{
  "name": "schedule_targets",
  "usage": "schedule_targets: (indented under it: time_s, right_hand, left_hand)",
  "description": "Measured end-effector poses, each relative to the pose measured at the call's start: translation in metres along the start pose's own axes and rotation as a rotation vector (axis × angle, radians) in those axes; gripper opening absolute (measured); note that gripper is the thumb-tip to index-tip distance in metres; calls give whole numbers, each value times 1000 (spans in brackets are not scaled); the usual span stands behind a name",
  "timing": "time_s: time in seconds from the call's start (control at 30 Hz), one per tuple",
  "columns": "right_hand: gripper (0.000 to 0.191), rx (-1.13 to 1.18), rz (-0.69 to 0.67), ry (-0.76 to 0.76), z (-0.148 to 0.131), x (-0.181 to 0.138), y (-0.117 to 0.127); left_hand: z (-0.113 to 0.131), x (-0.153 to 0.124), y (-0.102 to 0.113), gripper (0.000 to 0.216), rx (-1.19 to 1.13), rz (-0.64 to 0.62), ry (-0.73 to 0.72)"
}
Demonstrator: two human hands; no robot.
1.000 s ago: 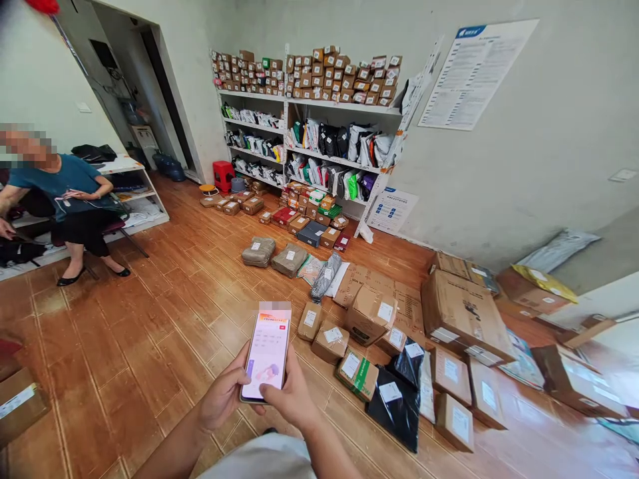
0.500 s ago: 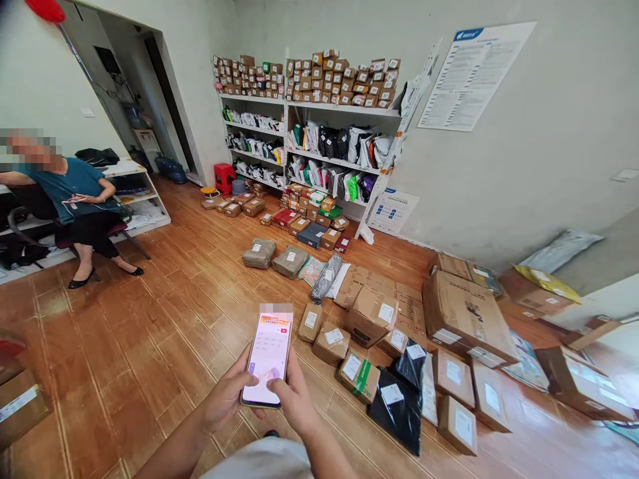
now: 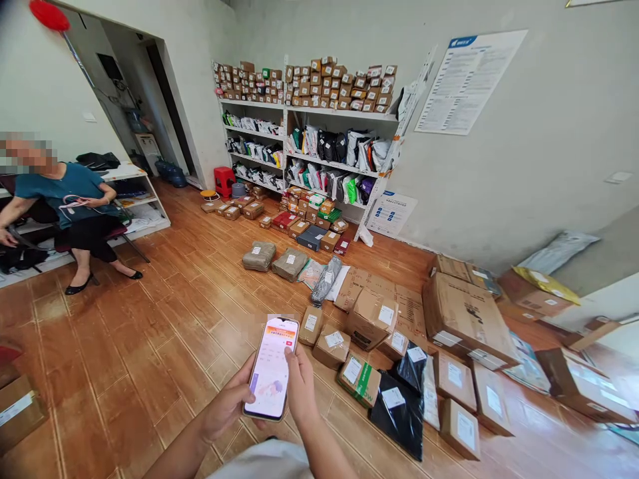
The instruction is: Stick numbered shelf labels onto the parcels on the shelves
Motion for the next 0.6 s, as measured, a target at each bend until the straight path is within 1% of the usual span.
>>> schedule_targets:
  time_s: [0.07, 0.13, 0.2, 0.3, 0.37, 0.47, 0.6]
  right_hand:
    - [51, -30, 52, 2, -2, 1, 3]
    - [54, -67, 62, 14, -3, 0, 4]
    - [53, -139, 33, 58, -6, -2, 2]
    - [52, -358, -13, 211, -14, -11, -1]
    - [57, -494, -40, 296, -15, -17, -5]
    - [58, -572, -92, 324, -9, -19, -10]
    - [54, -579, -133, 326, -10, -16, -17]
  left_hand:
    - [-3, 1, 0, 91, -32, -21, -17]
    - [-5, 2, 2, 91, -51, -16, -30]
    - [-7, 3, 3, 94, -60, -9, -32]
    - [-7, 4, 7, 97, -68, 11, -40]
    - [-4, 5, 11, 96, -77, 31, -60]
    - [3, 5, 15, 96, -88, 46, -95]
    - [11, 5, 16, 95, -90, 49, -122]
Point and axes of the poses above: each hand's wrist, its own x-axis towards the middle knuckle, its own y-axis out of the back of the hand, z = x × y, the point moved 10 cm from there along x, towards the middle knuckle, and after that the axes turned 13 degrees about -z, right-handed, at the moved point
